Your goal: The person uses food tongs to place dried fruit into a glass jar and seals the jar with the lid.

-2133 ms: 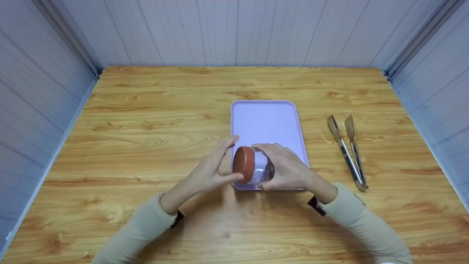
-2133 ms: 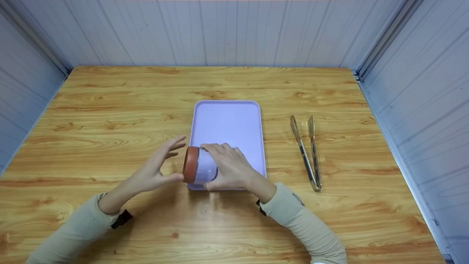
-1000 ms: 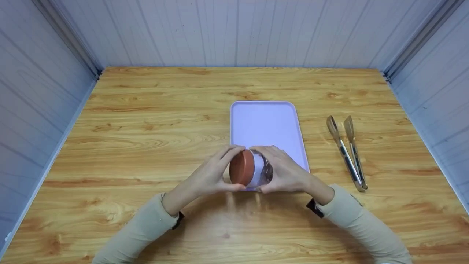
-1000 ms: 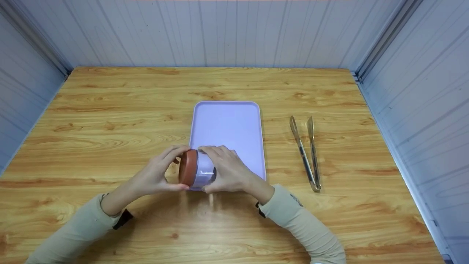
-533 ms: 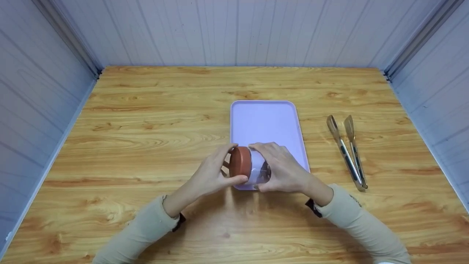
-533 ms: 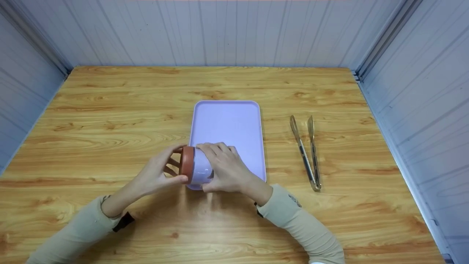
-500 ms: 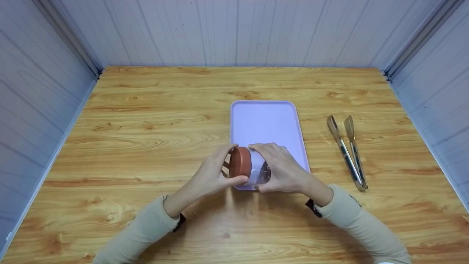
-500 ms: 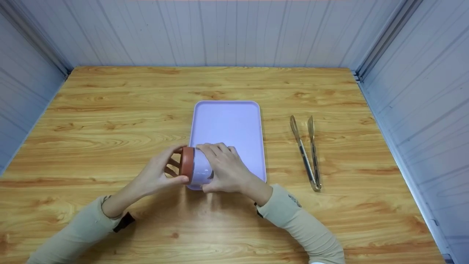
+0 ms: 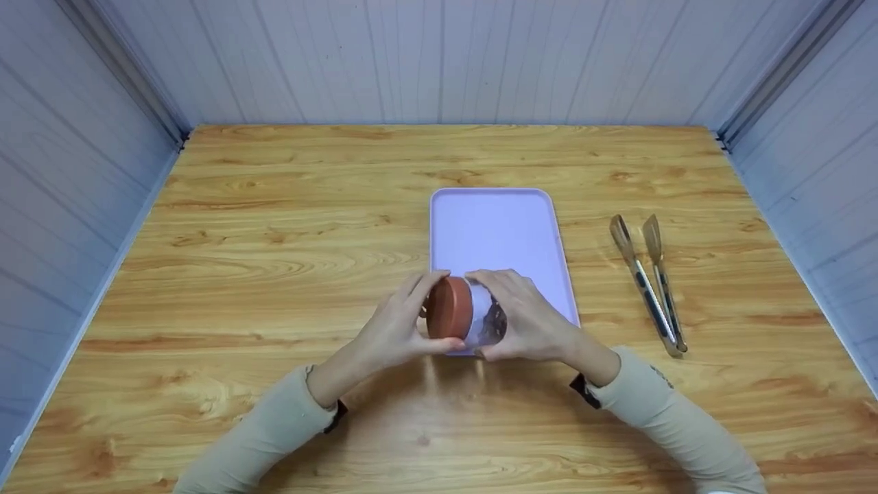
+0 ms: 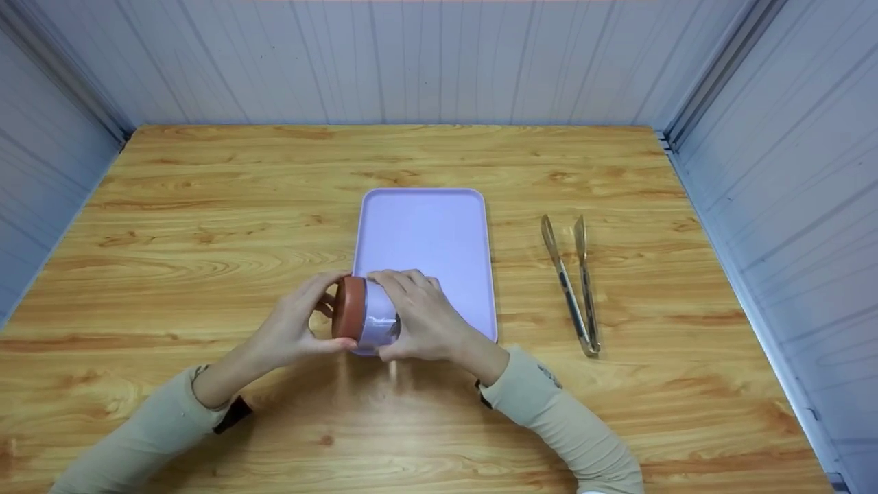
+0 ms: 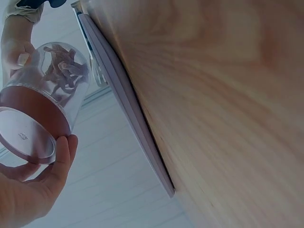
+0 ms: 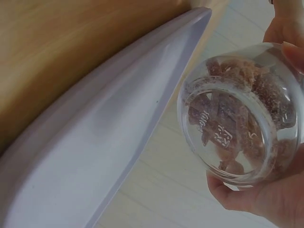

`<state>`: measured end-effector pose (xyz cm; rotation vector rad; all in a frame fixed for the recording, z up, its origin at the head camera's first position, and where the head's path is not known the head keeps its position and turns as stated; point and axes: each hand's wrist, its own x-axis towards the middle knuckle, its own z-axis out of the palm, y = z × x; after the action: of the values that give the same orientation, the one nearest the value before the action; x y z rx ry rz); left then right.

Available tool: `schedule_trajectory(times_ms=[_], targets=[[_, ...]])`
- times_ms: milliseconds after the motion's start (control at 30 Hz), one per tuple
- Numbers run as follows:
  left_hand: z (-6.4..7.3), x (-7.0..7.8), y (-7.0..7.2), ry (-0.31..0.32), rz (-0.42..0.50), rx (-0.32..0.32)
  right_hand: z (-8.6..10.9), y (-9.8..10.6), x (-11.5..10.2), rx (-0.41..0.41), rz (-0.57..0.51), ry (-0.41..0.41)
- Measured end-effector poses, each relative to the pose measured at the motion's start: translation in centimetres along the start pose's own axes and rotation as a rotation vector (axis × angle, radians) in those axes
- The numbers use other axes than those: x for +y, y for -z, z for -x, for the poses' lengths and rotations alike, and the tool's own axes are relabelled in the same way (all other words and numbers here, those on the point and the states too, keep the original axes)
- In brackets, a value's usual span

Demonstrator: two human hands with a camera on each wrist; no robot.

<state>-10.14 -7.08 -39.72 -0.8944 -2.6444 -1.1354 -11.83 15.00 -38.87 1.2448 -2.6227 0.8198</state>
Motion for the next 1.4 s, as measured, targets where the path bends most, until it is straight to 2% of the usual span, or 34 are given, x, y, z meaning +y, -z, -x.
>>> schedule_trajectory(times_ms=[133, 267, 500, 767, 933, 1167, 1300, 1400], targets=[[0.0, -0.1, 0.0, -0.031, -0.055, -0.004, 0.1, -0.1, 0.2, 0.002, -0.002, 0.003], [0.0, -0.2, 0.0, -0.054, -0.071, 0.003, 0.1, -0.2, 0.2, 0.003, -0.004, -0.005], [0.0, -0.3, -0.1, -0.051, -0.088, 0.011, 0.1, -0.2, 0.2, -0.003, -0.009, -0.006], [-0.2, 0.1, -0.2, -0.011, 0.015, 0.056, -0.2, -0.5, 0.6, 0.01, -0.09, 0.069], [-0.1, 0.4, 0.2, -0.003, 0.016, 0.067, -0.2, -0.8, 0.8, 0.032, -0.144, 0.096], [-0.2, 0.7, 1.3, -0.028, -0.082, 0.053, -0.1, -0.7, 0.7, -0.011, -0.208, 0.085], [-0.1, 0.7, 2.0, -0.065, -0.15, 0.043, 0.0, -0.5, 1.0, -0.029, -0.191, 0.123], [0.0, 0.6, 2.5, -0.066, -0.179, 0.045, 0.2, -0.2, 1.4, -0.01, -0.166, 0.162]])
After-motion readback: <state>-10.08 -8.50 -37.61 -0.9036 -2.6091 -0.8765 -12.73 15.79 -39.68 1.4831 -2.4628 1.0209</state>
